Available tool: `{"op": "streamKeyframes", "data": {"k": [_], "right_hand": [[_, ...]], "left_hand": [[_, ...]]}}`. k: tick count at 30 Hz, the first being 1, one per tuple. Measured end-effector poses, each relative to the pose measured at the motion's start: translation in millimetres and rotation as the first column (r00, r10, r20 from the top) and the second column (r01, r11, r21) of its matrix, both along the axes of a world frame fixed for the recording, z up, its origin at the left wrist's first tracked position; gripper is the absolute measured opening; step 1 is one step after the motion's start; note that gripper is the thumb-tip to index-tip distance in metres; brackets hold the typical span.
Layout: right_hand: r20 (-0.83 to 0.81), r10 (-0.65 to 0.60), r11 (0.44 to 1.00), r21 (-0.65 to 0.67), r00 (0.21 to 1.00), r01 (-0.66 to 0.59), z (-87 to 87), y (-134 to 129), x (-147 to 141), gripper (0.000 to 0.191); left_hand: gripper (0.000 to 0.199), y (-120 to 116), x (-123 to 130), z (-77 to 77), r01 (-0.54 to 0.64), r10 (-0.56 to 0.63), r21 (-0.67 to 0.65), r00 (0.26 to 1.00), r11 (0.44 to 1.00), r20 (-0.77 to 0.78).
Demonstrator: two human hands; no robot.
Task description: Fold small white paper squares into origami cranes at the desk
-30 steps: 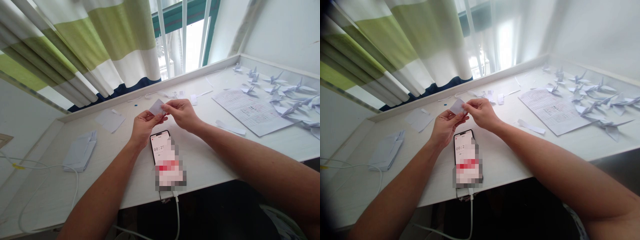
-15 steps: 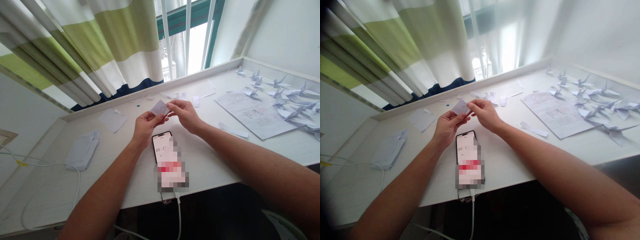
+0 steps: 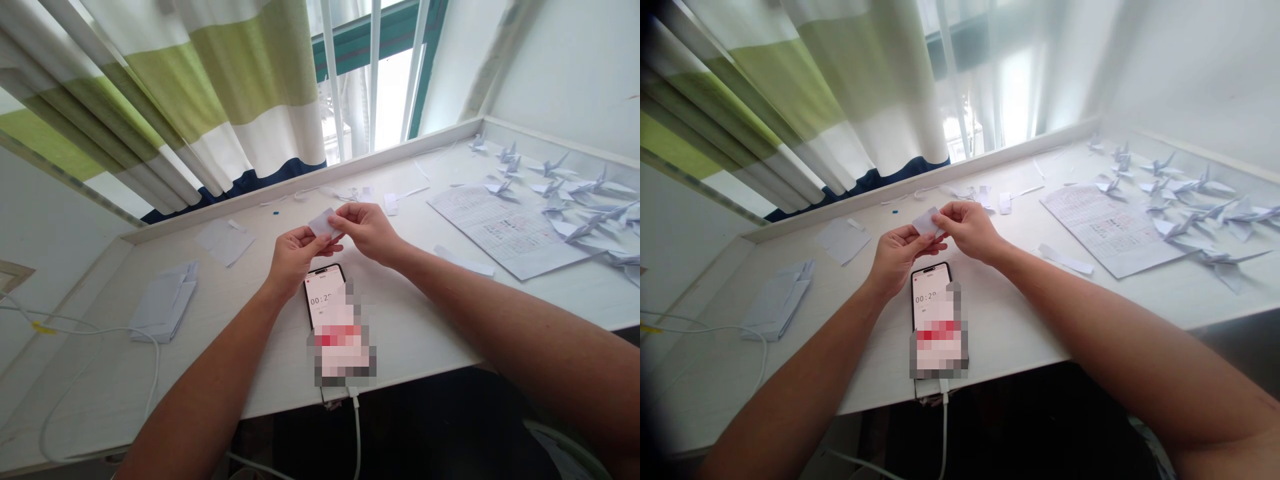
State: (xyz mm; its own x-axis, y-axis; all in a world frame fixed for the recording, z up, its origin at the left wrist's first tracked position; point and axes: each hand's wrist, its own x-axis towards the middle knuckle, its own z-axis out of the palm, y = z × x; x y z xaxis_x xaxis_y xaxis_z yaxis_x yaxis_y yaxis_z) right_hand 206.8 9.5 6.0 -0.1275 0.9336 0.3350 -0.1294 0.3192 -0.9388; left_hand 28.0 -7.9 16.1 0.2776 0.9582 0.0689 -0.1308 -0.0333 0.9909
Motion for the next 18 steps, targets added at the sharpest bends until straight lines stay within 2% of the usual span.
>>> {"op": "streamKeyframes", "data": {"k": [4, 7, 11, 15, 18], "right_hand": [[0.077, -0.070, 0.997, 0.050, 0.995, 0.067, 4.2, -1.1, 3.8, 0.018], [0.208, -0.057, 0.990, 0.138, 0.977, 0.028, 8.2, -3.0, 7.2, 0.029], [0.364, -0.057, 0.966, 0.256, 0.930, -0.041, 9.4, -6.3, 8.6, 0.025], [0.351, -0.060, 0.949, 0.310, 0.934, -0.055, 7.2, -6.6, 8.6, 0.027], [0.313, -0.048, 0.957, 0.285, 0.948, -0.046, 6.1, -4.5, 9.1, 0.023]], "left_hand": [[0.032, 1.6, -2.3, -0.2, 0.046, -0.047, -0.033, 0.999, 0.998, -0.022], [0.023, 2.3, -4.0, -0.7, 0.064, -0.065, -0.030, 0.996, 0.998, -0.052], [0.020, 3.0, -6.7, 2.0, 0.156, -0.156, -0.015, 0.985, 0.988, -0.075], [0.030, 6.5, -11.1, 3.4, 0.207, -0.207, -0.011, 0.976, 0.978, -0.068], [0.036, 10.0, -14.0, 0.2, 0.227, -0.227, -0.008, 0.972, 0.974, -0.055]]}}
